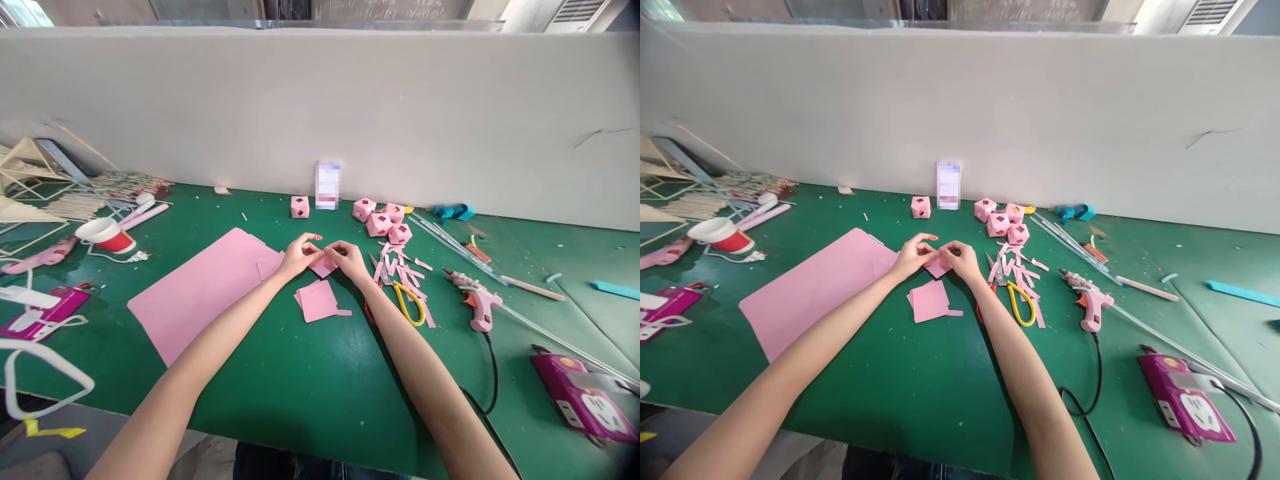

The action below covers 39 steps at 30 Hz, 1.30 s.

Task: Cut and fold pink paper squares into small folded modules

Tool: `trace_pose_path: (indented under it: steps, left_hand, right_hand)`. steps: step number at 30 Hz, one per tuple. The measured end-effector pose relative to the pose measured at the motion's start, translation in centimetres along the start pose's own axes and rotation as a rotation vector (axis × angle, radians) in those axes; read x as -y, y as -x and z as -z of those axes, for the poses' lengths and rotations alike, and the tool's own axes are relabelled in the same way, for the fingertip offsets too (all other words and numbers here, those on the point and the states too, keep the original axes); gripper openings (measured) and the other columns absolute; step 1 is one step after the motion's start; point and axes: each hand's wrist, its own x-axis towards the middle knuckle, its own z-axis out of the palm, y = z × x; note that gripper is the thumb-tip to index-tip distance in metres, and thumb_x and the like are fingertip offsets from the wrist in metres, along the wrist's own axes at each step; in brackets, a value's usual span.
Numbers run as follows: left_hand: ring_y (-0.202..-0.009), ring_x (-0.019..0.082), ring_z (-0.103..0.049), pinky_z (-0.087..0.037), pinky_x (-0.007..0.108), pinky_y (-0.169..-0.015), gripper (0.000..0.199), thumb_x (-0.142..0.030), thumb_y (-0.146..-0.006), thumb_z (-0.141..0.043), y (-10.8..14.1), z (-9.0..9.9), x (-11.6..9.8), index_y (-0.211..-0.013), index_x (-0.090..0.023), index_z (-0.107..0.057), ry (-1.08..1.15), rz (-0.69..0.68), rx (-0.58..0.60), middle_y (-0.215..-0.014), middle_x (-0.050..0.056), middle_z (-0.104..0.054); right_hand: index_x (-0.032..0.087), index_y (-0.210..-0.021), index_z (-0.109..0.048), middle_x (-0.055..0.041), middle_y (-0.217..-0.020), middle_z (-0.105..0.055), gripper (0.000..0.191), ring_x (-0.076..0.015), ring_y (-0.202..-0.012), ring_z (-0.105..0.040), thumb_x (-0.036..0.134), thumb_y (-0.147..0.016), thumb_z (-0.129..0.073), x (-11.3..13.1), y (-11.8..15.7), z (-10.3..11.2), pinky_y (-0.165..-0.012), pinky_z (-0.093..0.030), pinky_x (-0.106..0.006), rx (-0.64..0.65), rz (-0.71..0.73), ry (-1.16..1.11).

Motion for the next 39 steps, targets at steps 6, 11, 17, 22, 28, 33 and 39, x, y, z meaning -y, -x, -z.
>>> trace_pose_path:
  steps: [6, 11, 17, 22, 28, 33, 39]
  left_hand:
    - [-0.073, 0.019, -0.073, -0.058, 0.032, -0.074, 0.047, -0.039, -0.071, -0.082, 0.04, 0.03, 0.01, -0.107, -0.017, -0.06, 0.045, 0.021, 0.0, -0.078, 0.003, -0.075]
    - [-0.073, 0.02, -0.073, -0.058, 0.032, -0.073, 0.047, -0.038, -0.071, -0.083, 0.08, -0.06, 0.29, -0.107, -0.017, -0.061, 0.059, 0.032, -0.029, -0.079, 0.004, -0.075]
    - [-0.074, 0.019, -0.073, -0.058, 0.032, -0.075, 0.046, -0.037, -0.071, -0.083, 0.21, -0.19, 0.12, -0.107, -0.018, -0.061, 0.084, 0.051, -0.059, -0.08, 0.003, -0.076]
    - [-0.076, 0.019, -0.072, -0.057, 0.033, -0.078, 0.047, -0.037, -0.07, -0.084, 0.29, -0.25, -0.45, -0.106, -0.018, -0.061, 0.086, 0.067, -0.093, -0.078, 0.002, -0.075]
    - [-0.079, 0.018, -0.072, -0.056, 0.032, -0.079, 0.05, -0.038, -0.071, -0.083, 0.05, -0.22, -0.11, -0.11, -0.018, -0.059, 0.101, 0.087, -0.059, -0.084, 0.003, -0.075]
    - [-0.077, 0.018, -0.07, -0.054, 0.03, -0.074, 0.047, -0.036, -0.075, -0.079, 0.11, -0.12, 0.34, -0.114, -0.018, -0.06, -0.039, 0.056, 0.053, -0.085, 0.003, -0.075]
    - [-0.071, 0.019, -0.07, -0.052, 0.029, -0.067, 0.053, -0.043, -0.074, -0.08, 0.12, -0.05, 0.32, -0.116, -0.017, -0.06, -0.011, 0.094, -0.002, -0.079, 0.003, -0.074]
  right_hand:
    - [0.019, -0.077, -0.074, -0.0022, -0.075, -0.072, 0.026, -0.018, -0.069, -0.063, 0.044, -0.079, -0.065, 0.24, 0.05, 0.08, -0.065, -0.048, -0.029, -0.005, -0.026, -0.021]
    - [0.019, -0.078, -0.074, -0.003, -0.073, -0.072, 0.028, -0.0179, -0.067, -0.063, 0.046, -0.078, -0.067, -0.04, -0.06, 0.06, -0.064, -0.049, -0.03, -0.004, -0.031, -0.057]
    - [0.019, -0.08, -0.074, -0.0045, -0.076, -0.073, 0.034, -0.0191, -0.07, -0.065, 0.052, -0.079, -0.068, -0.27, -0.12, 0.02, -0.067, -0.052, -0.031, -0.015, -0.031, -0.101]
    - [0.019, -0.082, -0.074, -0.0038, -0.072, -0.072, 0.042, -0.0184, -0.066, -0.065, 0.059, -0.08, -0.066, -0.19, -0.1, 0.0, -0.064, -0.051, -0.03, -0.038, -0.034, -0.113]
    - [0.019, -0.083, -0.074, -0.0037, -0.068, -0.071, 0.041, -0.019, -0.063, -0.064, 0.06, -0.08, -0.068, -0.12, -0.03, 0.07, -0.062, -0.051, -0.03, -0.064, -0.031, -0.09]
    - [0.02, -0.084, -0.075, -0.0043, -0.073, -0.074, 0.035, -0.0201, -0.068, -0.066, 0.055, -0.079, -0.07, -0.1, -0.05, 0.06, -0.066, -0.051, -0.031, -0.06, -0.029, -0.066]
    - [0.021, -0.086, -0.074, -0.0053, -0.082, -0.077, 0.034, -0.0215, -0.076, -0.07, 0.053, -0.08, -0.07, 0.26, 0.08, 0.02, -0.072, -0.053, -0.031, -0.049, -0.027, -0.069]
